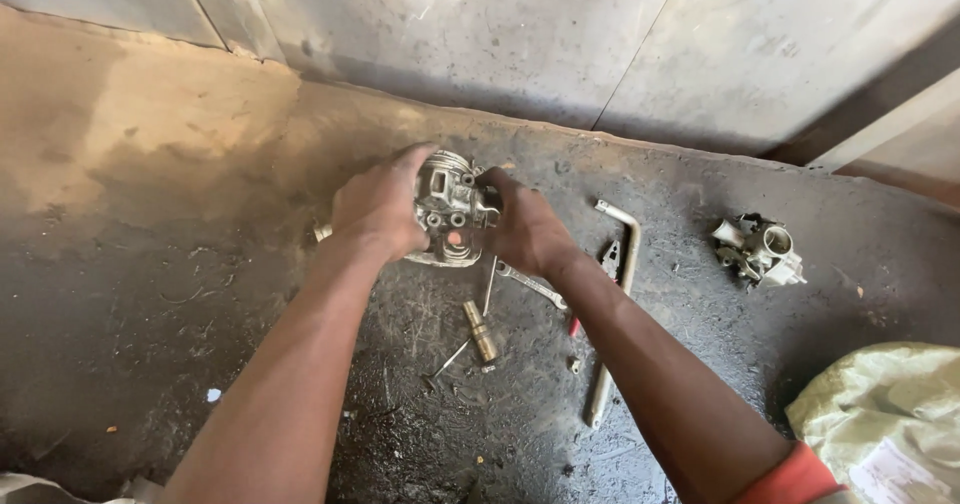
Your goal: Tightening or loosening bolts on a motorcycle engine component using a wrench.
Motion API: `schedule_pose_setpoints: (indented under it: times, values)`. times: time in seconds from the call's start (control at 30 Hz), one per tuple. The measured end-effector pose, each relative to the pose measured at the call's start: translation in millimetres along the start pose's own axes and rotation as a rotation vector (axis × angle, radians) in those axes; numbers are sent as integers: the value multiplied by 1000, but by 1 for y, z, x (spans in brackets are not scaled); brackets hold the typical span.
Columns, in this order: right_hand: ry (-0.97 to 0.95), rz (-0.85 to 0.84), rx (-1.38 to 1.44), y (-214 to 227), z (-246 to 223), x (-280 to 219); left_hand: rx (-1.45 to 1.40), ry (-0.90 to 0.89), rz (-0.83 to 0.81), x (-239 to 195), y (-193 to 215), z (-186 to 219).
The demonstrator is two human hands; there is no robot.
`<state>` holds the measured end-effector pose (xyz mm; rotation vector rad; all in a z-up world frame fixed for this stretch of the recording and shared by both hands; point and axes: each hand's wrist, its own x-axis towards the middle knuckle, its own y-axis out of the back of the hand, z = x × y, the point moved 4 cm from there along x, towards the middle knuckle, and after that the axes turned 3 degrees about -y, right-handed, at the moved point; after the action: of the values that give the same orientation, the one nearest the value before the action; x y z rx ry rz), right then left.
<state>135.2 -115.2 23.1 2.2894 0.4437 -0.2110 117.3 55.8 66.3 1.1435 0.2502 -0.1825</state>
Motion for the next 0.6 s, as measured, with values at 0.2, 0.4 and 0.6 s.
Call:
schedule_pose_setpoints:
  times: [0.2, 0.4, 0.6]
  values:
    - [15, 18, 27, -1, -9, -5, 8, -5, -16, -3, 3, -11]
    - [35, 14, 17, -8, 1, 2, -315, 9, -128, -14, 12, -4]
    - [35, -11, 63, -6, 0, -3, -231, 165, 108, -17, 16, 29]
